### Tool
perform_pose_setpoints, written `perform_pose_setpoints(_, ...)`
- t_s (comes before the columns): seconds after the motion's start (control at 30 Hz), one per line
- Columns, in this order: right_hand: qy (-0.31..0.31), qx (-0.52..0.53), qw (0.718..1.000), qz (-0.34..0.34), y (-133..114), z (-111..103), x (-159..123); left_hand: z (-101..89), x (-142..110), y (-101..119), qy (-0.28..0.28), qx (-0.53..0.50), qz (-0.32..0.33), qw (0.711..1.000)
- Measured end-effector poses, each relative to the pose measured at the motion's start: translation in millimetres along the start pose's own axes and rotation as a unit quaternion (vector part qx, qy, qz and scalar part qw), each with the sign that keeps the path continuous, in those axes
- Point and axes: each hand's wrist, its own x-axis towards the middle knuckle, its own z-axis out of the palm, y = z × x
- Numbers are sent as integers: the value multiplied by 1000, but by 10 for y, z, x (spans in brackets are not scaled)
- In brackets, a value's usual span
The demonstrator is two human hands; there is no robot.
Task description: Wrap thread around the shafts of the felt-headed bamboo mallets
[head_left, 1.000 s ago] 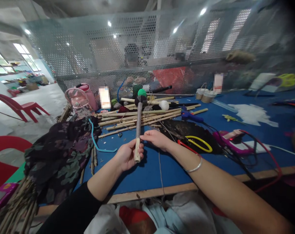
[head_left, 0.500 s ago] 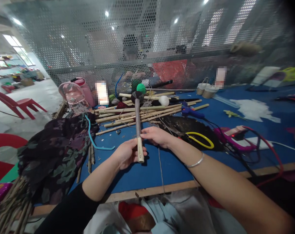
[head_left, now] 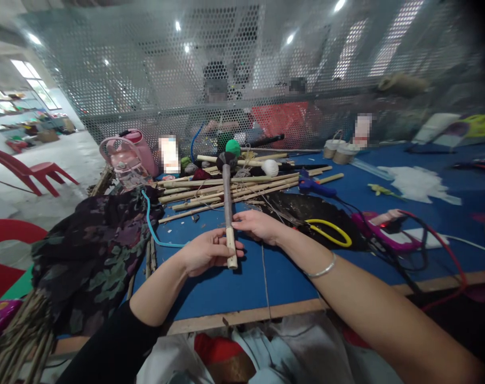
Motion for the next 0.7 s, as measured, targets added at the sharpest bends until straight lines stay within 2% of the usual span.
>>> perform_pose_setpoints(0.13, 13, -6, 1000, 7, -35, 38, -4, 39, 97, -51, 105, 33, 59, 992)
perform_pose_setpoints(0.27, 42, -22, 999, 22, -71, 77, -31, 18, 147, -71, 148, 27, 94, 984)
perform_pose_setpoints(0.4, 79, -114, 990, -32, -75, 82, -65, -15, 134, -72, 187, 35, 86, 978)
perform_pose_setpoints(0.53, 88, -133, 985, -65, -33, 66, -33, -7, 125, -60, 149, 9, 85, 985)
perform_pose_setpoints(0.7, 97, -63, 991, -74, -14, 93, 25, 30, 121, -38, 102, -61, 83, 989)
